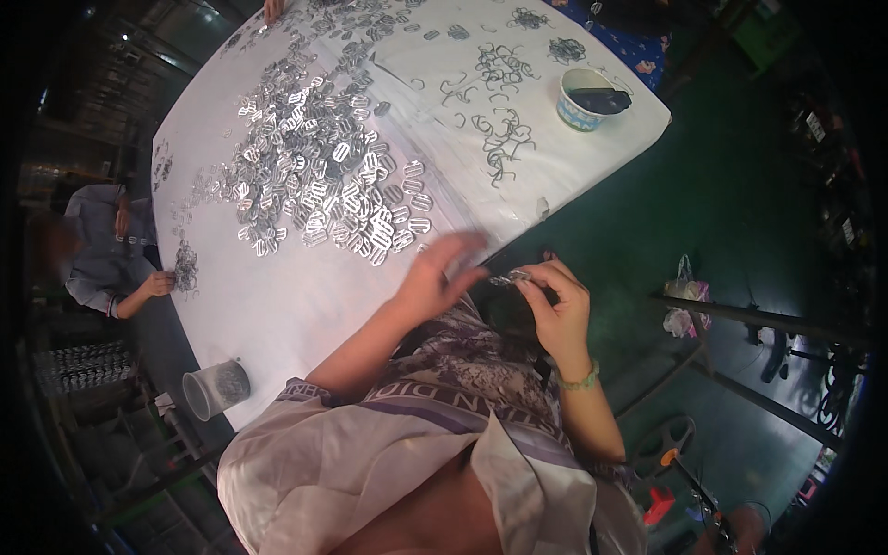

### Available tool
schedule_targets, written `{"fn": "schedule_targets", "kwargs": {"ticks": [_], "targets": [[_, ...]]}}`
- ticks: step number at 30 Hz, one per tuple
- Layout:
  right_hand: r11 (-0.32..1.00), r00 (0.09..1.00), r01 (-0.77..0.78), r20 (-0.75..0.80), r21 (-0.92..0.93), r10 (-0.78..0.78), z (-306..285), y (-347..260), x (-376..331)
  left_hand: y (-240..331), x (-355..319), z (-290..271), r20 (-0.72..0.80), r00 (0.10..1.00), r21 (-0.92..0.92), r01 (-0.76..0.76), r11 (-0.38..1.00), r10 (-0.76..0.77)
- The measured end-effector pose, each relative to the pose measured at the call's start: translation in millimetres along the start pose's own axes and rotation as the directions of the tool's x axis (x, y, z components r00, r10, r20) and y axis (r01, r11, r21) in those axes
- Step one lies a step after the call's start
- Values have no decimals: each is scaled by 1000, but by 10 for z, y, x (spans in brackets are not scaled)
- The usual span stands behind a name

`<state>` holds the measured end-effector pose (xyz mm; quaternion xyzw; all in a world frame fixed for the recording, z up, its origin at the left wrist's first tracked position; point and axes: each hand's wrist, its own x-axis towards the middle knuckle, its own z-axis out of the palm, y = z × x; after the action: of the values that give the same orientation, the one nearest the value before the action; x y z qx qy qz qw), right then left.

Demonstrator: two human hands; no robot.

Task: The person assembles keychains by hand, picking up small metal tags and hooks from a table and linking them together. They periodically lift the completed chain to hang it on a nearby metal rack.

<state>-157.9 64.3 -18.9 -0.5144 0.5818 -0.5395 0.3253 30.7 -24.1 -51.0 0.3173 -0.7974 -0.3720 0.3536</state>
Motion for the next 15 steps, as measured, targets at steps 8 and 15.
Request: {"fn": "schedule_targets", "kwargs": {"ticks": [8, 15], "targets": [[1000, 997, -3, -79, -9, 2, -59, 33, -60, -576, 354, -34, -86, 995, 569, 85, 818, -44], [1000, 993, -11, -115, -25, 8, -103, 9, -105, -1194, 1465, -294, -334, 940, 481, 114, 869, 62]]}}
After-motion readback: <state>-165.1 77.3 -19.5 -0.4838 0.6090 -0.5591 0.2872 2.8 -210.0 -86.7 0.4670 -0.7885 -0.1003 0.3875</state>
